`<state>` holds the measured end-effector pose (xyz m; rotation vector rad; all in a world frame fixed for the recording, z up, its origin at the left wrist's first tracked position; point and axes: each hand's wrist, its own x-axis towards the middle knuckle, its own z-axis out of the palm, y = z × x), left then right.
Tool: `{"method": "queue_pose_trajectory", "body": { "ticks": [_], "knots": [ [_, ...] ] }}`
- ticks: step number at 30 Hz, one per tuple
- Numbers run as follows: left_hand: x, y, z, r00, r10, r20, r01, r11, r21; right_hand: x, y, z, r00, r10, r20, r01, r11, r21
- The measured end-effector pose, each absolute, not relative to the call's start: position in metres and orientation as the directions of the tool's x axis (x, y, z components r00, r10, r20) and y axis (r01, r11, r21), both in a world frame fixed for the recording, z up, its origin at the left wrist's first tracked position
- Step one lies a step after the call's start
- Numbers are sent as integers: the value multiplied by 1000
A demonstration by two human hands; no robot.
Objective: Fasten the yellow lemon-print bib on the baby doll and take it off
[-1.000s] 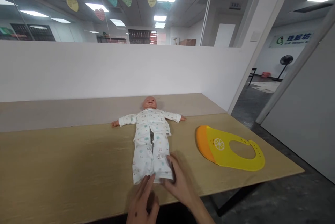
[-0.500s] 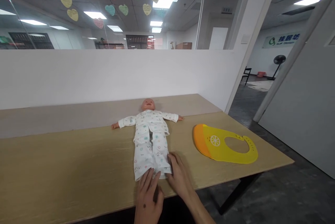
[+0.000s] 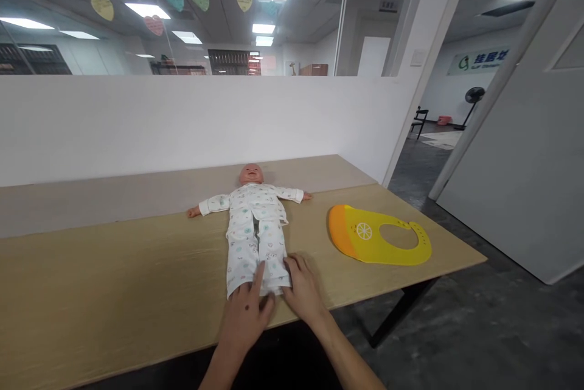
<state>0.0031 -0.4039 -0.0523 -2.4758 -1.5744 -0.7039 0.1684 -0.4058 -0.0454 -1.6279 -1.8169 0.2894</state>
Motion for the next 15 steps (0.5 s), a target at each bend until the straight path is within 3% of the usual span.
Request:
{"method": "queue_pose_trajectory", "body": {
  "ticks": [6, 15],
  "knots": [
    [6, -394, -49, 361, 861, 357, 909, -410, 70, 168, -407, -42, 0, 942, 336, 816, 194, -545],
    [3, -414, -49, 332, 861, 384, 938, -344, -40, 165, -419, -39, -49, 939, 340, 869, 208, -448]
  ]
}}
